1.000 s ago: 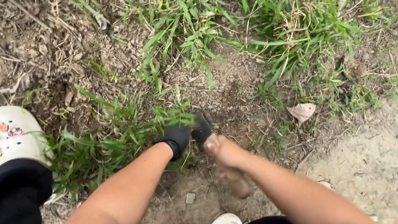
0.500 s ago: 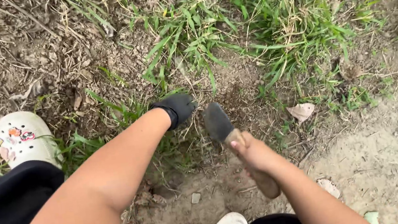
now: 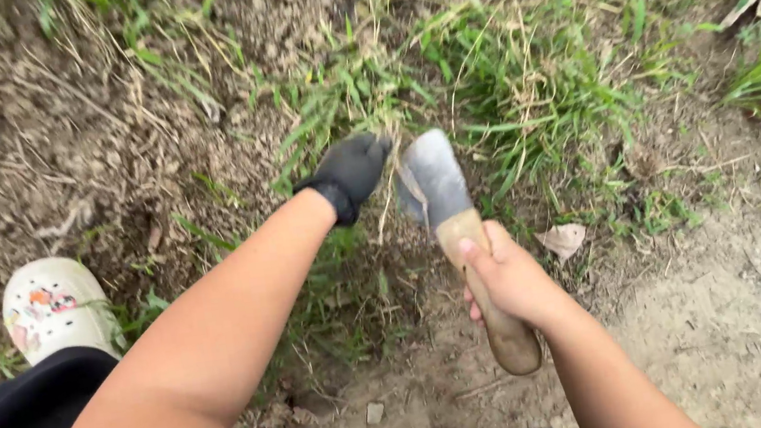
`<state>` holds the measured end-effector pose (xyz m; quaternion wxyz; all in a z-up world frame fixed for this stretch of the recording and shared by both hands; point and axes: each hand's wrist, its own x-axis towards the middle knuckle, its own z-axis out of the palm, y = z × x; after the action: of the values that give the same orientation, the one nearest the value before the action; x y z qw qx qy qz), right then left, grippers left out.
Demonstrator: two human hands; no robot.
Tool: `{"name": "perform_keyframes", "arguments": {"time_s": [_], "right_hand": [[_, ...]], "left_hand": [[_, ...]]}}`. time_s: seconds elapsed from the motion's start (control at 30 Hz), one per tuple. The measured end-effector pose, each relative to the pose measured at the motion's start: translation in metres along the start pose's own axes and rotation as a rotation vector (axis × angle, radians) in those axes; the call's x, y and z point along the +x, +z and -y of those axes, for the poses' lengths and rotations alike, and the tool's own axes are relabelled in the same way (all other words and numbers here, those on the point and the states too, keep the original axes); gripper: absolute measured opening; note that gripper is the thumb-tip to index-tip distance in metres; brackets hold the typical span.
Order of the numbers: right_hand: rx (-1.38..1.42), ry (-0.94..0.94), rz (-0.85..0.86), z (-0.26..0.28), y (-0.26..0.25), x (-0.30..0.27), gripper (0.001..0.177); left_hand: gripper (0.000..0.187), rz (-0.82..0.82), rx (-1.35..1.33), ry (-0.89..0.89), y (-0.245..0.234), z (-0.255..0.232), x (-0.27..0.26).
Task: Digging up weeds and grass from the soil using a hand tool
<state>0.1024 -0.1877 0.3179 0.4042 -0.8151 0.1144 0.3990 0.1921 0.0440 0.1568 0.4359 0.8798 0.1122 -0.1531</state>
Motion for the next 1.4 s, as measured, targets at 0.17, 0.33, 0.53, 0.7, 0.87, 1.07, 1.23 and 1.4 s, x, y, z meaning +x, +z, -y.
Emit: {"name": "perform_keyframes", "arguments": {"time_s": [0.17, 0.33, 0.53, 0.7, 0.87, 1.07, 1.23, 1.4], "right_hand": [[0.105, -0.129, -0.155, 0.014, -0.024, 0.001, 0.035], [0.135, -0.097, -0.183, 0.001, -0.044, 0.009, 0.037], [0.105, -0.077, -0.157, -0.018, -0.056, 0.022, 0.037], [0.112, -0.132, -0.108, -0.023, -0.047, 0.031, 0.035], [0.150, -0.121, -0.049, -0.051, -0.008, 0.039, 0.034], [-0.120, -0.129, 0.043, -0.029, 0.032, 0.020, 0.030], [-0.393, -0.085, -0.016, -0.007, 0.057, 0.013, 0.043], [-0.584, 0.049, -0.088, -0.060, 0.062, 0.052, 0.054]], "left_hand": [[0.043, -0.156, -0.107, 0.040, -0.066, -0.075, 0.052], [0.051, -0.110, -0.036, -0.037, -0.111, -0.121, 0.038], [0.077, 0.039, 0.172, -0.146, -0.111, -0.128, 0.012], [0.066, 0.069, 0.278, -0.082, -0.082, -0.124, -0.016], [0.058, 0.156, 0.348, -0.017, -0.049, -0.113, -0.056], [0.053, 0.265, 0.509, 0.126, -0.067, -0.062, -0.076], [0.054, 0.417, 0.629, 0.255, -0.067, 0.022, -0.077], [0.061, 0.665, 0.307, 0.261, -0.060, 0.075, -0.144]]}}
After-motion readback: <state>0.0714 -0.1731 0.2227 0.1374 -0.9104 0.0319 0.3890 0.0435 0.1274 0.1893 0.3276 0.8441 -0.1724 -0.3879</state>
